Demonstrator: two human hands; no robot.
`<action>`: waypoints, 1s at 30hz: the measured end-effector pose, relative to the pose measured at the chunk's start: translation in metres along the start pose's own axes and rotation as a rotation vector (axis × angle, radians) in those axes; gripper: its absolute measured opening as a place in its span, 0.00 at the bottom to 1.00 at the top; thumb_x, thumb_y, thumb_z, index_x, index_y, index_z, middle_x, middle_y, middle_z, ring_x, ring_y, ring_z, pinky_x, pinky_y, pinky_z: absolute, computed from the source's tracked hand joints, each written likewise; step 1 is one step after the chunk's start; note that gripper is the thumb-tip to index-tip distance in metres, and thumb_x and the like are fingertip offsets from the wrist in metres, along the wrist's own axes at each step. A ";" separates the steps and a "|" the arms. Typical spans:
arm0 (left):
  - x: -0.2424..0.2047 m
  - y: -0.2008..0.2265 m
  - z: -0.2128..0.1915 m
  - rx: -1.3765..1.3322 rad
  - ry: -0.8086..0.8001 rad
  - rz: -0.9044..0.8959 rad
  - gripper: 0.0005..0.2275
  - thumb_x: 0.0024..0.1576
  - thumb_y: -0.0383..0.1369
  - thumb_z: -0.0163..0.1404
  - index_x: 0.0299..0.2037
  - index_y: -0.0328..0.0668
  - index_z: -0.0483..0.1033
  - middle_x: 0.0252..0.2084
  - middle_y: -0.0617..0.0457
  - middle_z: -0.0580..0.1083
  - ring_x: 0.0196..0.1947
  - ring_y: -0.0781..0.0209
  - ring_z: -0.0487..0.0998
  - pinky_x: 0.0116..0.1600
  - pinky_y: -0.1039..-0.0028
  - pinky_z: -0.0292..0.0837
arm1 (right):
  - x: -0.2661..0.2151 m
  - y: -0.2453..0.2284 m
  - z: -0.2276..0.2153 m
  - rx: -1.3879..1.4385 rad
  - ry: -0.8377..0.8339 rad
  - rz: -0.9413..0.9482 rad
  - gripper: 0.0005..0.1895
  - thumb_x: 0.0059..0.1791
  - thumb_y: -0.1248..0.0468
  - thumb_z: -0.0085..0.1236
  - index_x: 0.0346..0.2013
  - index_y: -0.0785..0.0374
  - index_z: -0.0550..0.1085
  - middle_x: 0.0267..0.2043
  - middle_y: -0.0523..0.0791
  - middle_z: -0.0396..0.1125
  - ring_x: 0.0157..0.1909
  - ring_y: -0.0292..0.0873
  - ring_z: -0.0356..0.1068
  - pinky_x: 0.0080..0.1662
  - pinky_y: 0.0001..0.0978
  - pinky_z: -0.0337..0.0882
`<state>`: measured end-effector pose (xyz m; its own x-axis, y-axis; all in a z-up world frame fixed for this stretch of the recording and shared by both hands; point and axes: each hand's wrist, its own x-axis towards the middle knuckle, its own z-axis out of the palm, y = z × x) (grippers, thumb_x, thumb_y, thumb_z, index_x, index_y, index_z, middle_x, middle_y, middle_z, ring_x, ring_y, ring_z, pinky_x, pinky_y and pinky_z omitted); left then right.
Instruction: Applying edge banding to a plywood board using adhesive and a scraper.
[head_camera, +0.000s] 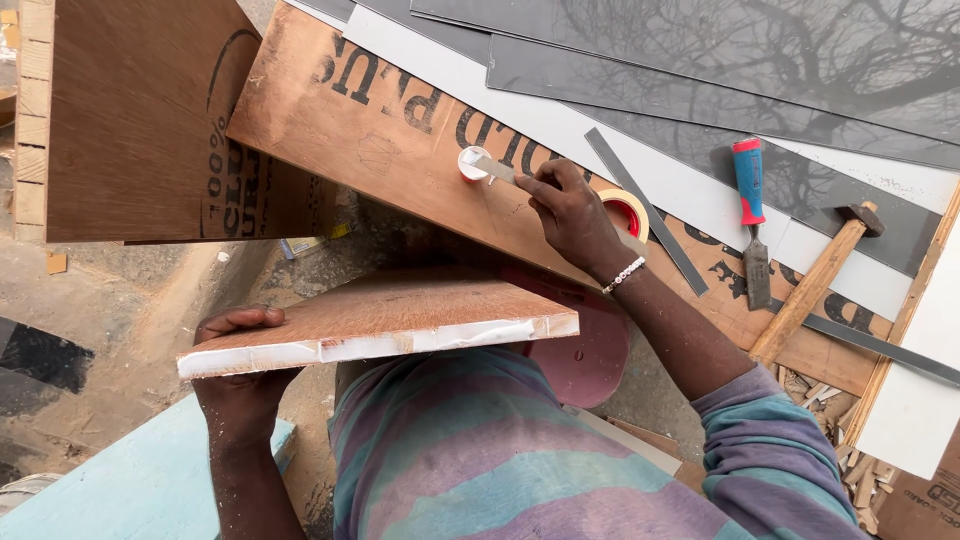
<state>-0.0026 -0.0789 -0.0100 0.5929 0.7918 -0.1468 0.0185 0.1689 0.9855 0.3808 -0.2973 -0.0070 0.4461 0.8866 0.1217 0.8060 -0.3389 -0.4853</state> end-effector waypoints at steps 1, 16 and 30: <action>0.000 0.000 0.000 0.003 0.000 0.000 0.27 0.47 0.19 0.65 0.55 0.39 0.67 0.54 0.48 0.74 0.58 0.59 0.77 0.65 0.64 0.78 | -0.001 0.000 0.001 -0.016 -0.018 0.014 0.18 0.52 0.73 0.58 0.56 0.62 0.76 0.48 0.47 0.62 0.44 0.42 0.71 0.45 0.33 0.78; 0.001 0.004 0.004 0.143 -0.001 0.033 0.26 0.46 0.20 0.66 0.54 0.39 0.67 0.53 0.48 0.74 0.56 0.60 0.77 0.63 0.66 0.79 | -0.017 0.002 -0.019 0.074 -0.036 0.049 0.15 0.51 0.72 0.59 0.53 0.62 0.78 0.49 0.48 0.64 0.46 0.40 0.73 0.47 0.30 0.77; 0.002 0.001 0.004 0.061 -0.024 0.086 0.26 0.47 0.21 0.66 0.54 0.39 0.67 0.54 0.50 0.73 0.57 0.61 0.77 0.64 0.66 0.78 | 0.014 0.022 0.016 0.741 -0.053 0.353 0.17 0.55 0.69 0.54 0.60 0.66 0.74 0.48 0.45 0.64 0.45 0.37 0.74 0.49 0.29 0.79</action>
<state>0.0012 -0.0796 -0.0088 0.6132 0.7876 -0.0604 0.0156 0.0644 0.9978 0.3984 -0.2871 -0.0296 0.5915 0.7865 -0.1774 0.1473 -0.3217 -0.9353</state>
